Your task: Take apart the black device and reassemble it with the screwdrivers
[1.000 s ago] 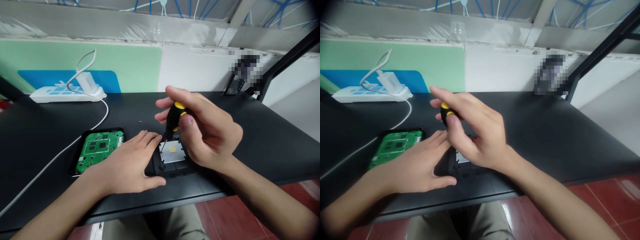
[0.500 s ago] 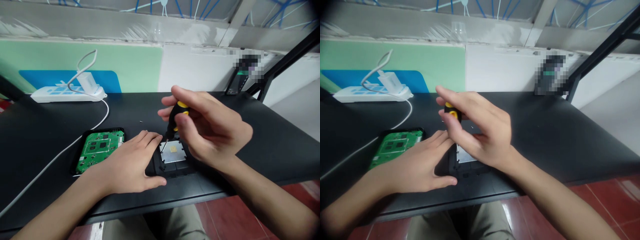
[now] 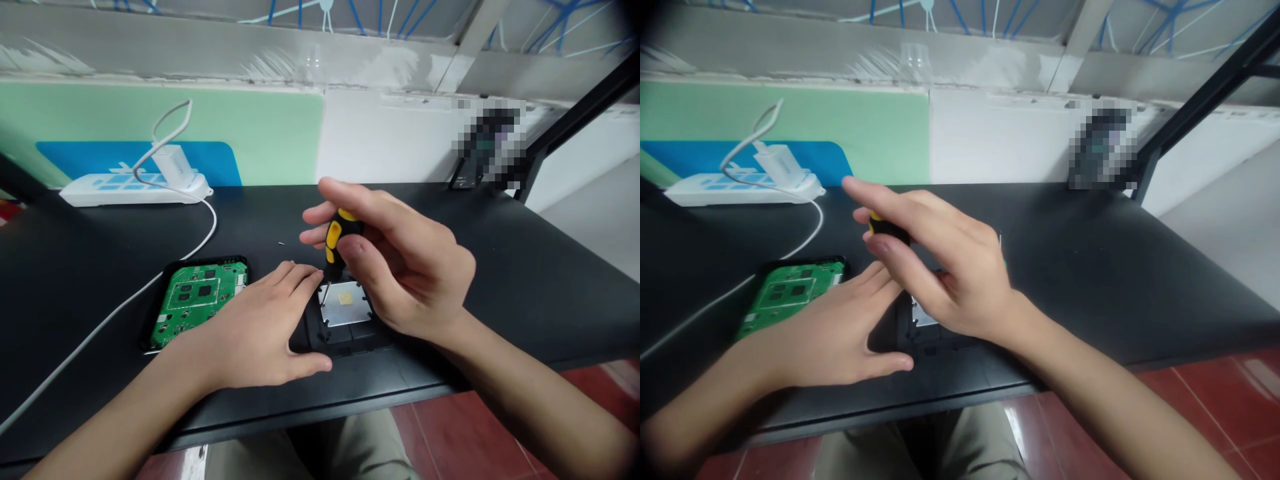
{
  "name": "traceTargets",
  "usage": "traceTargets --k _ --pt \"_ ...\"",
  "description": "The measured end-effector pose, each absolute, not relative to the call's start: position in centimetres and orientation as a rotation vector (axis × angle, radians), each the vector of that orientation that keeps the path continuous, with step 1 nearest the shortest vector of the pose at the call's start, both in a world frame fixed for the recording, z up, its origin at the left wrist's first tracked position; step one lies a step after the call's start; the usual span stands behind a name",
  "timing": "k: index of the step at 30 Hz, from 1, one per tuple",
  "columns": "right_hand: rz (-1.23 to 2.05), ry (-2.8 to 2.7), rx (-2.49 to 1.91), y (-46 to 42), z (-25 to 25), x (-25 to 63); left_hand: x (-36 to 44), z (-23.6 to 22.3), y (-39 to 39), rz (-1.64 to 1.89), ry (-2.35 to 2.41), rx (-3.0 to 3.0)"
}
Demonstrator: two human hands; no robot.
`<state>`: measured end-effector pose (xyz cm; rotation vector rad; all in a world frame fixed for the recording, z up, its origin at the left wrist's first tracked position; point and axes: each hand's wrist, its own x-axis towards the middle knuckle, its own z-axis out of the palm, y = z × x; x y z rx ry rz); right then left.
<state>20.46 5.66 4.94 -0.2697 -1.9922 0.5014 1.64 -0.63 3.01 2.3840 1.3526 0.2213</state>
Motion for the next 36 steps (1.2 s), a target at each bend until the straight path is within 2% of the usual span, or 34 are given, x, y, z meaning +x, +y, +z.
traceTargets --k 5,16,27,36 --pt "0.512 -2.016 -0.324 5.3 5.2 20.6 1.6 3.0 -0.6 0.242 1.347 2.363" --pt "0.255 -1.967 -0.334 5.3 5.6 19.7 1.7 3.0 -0.7 0.23 1.366 2.365" --pt "0.443 -1.943 -0.31 5.6 4.5 20.3 1.8 3.2 -0.6 0.212 1.349 2.386" --pt "0.216 -1.904 -0.371 5.2 4.6 19.6 1.7 3.0 -0.7 0.197 1.349 2.4"
